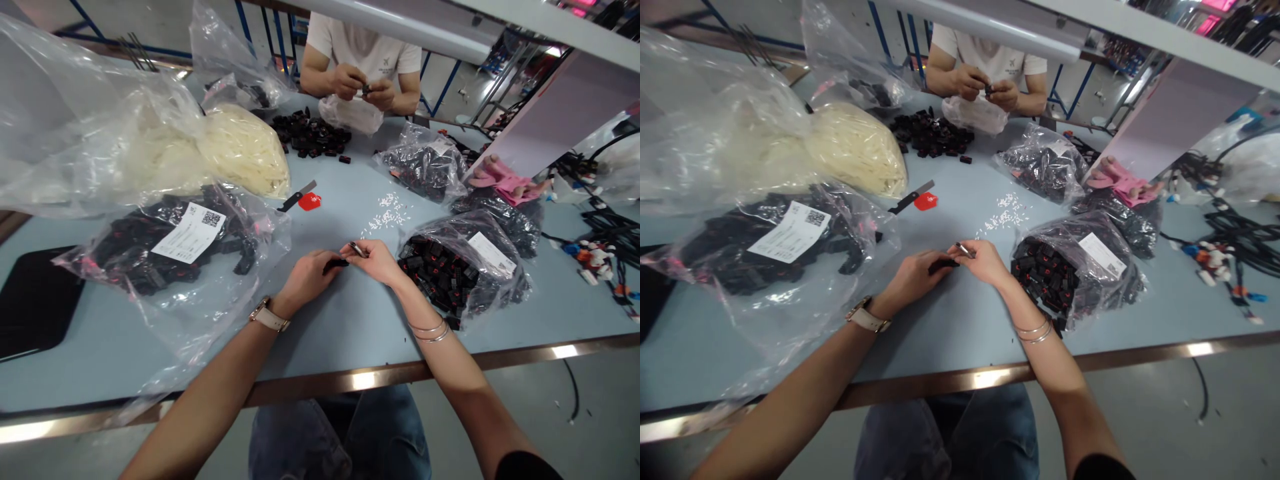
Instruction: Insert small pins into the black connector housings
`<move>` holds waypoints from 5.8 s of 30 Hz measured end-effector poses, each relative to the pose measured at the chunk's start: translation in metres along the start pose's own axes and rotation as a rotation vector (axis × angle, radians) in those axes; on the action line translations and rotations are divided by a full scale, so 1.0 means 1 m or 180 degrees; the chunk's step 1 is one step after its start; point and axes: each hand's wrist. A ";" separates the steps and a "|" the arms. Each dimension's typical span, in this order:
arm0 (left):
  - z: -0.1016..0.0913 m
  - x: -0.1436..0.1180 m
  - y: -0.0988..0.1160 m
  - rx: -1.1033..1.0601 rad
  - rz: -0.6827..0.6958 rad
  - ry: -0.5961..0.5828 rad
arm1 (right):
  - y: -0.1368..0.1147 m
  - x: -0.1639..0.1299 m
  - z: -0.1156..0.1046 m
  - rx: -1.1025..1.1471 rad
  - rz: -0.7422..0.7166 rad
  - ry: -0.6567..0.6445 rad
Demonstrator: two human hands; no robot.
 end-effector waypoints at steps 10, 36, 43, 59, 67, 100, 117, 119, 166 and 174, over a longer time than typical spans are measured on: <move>0.002 -0.001 -0.003 0.0040 0.0086 0.0102 | -0.002 -0.002 0.004 -0.0180 -0.0255 0.0136; 0.001 0.000 0.000 0.0073 -0.0026 0.0098 | -0.015 -0.011 0.013 -0.2335 -0.0556 0.0098; -0.001 0.001 0.004 0.0234 -0.0135 -0.0009 | -0.022 -0.018 0.014 -0.3356 -0.0954 -0.0356; 0.001 0.001 0.001 0.0000 -0.0147 0.0137 | -0.013 -0.006 -0.018 -0.3025 -0.0159 0.0303; -0.001 0.000 0.002 0.0015 -0.0126 0.0123 | -0.010 -0.006 -0.008 -0.3232 -0.0186 -0.0072; -0.001 0.000 0.002 -0.0002 -0.0108 0.0094 | -0.014 -0.007 0.003 -0.2828 -0.0673 -0.0105; -0.001 0.000 0.003 0.0064 -0.0157 0.0075 | -0.022 -0.015 0.011 -0.3460 -0.0673 -0.0307; -0.003 0.000 0.004 0.0040 -0.0180 0.0042 | -0.023 -0.016 0.011 -0.3487 -0.0665 -0.0309; -0.001 0.001 -0.002 -0.0035 -0.0125 0.0146 | -0.007 -0.013 0.014 -0.1243 -0.0913 0.1279; -0.003 0.001 0.001 -0.0088 -0.0180 0.0074 | -0.007 -0.013 0.018 -0.1393 -0.0977 0.1117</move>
Point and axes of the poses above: each hand's wrist, its own x-axis towards the middle knuckle, its own z-axis out of the palm, y = z × x, and after that the axes turned 4 degrees about x, right-handed
